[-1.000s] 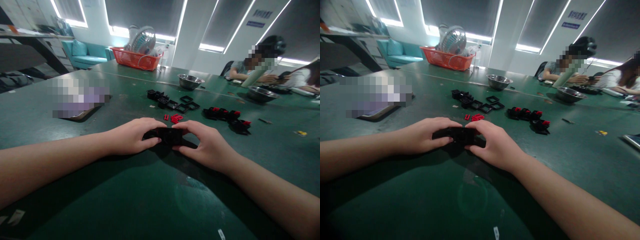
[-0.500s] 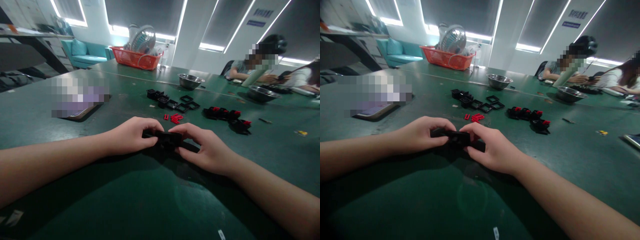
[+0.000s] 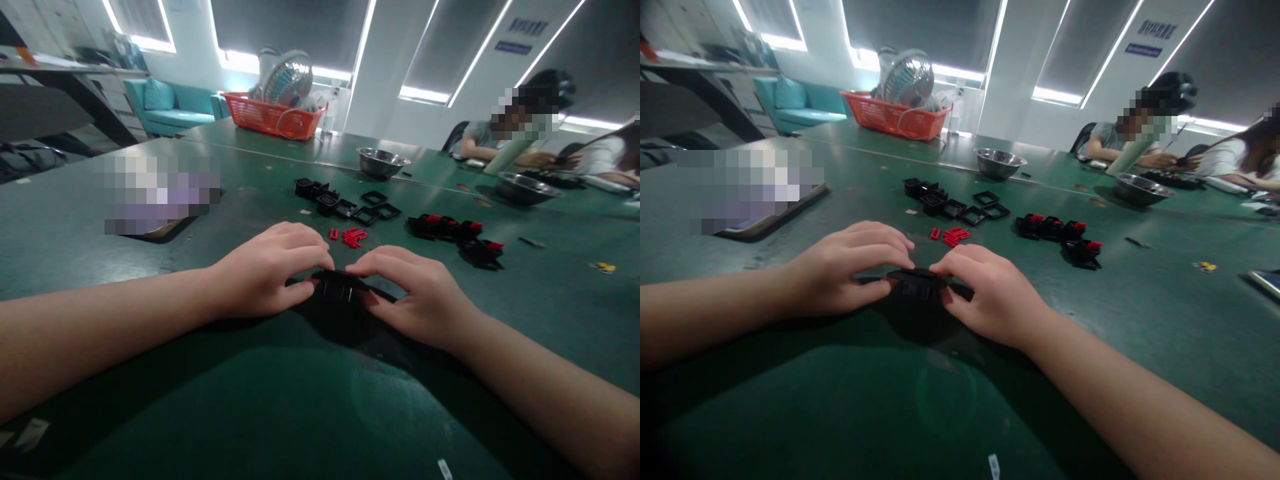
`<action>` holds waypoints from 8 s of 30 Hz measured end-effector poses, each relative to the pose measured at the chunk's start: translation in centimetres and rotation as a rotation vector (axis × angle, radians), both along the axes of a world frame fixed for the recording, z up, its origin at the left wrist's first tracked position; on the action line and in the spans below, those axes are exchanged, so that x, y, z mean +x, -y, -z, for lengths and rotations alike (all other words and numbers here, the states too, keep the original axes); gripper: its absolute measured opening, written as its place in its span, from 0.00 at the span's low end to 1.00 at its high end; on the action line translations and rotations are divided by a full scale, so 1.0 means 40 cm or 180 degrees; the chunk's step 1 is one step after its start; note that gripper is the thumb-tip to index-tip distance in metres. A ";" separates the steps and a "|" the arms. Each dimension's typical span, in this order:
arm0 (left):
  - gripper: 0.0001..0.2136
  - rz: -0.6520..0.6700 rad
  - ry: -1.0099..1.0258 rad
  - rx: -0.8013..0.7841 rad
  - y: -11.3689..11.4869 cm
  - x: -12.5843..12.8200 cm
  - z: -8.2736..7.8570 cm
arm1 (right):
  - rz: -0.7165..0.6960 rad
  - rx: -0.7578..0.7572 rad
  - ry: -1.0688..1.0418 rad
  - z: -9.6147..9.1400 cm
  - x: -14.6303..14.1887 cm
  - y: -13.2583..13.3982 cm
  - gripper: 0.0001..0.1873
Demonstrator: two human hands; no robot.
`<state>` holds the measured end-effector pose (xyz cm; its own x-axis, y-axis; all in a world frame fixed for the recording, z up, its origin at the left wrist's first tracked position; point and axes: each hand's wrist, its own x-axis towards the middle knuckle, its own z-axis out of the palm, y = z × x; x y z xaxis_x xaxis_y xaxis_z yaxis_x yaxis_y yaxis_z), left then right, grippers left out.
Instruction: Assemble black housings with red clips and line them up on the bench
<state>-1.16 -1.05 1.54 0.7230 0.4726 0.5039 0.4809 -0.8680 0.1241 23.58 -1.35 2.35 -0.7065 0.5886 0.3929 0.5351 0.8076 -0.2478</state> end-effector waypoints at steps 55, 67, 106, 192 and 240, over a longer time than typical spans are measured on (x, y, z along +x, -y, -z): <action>0.06 0.0199 0.0184 0.1102 -0.001 -0.006 0.002 | -0.0701 0.1656 0.0079 -0.016 0.005 0.009 0.10; 0.09 -0.0134 0.0746 -0.1117 -0.010 0.006 -0.001 | -0.0159 0.0678 -0.0306 0.003 0.003 0.008 0.26; 0.17 -0.0066 0.0729 -0.1521 -0.033 -0.001 0.010 | 0.0151 -0.0804 -0.0818 0.022 -0.001 -0.021 0.38; 0.21 0.0060 0.0396 -0.1860 -0.018 0.001 -0.005 | -0.0086 -0.0224 0.0179 0.005 0.003 -0.014 0.33; 0.18 -0.0090 -0.0284 -0.1292 -0.030 0.008 0.009 | 0.0515 -0.0029 0.0367 0.035 0.006 -0.067 0.22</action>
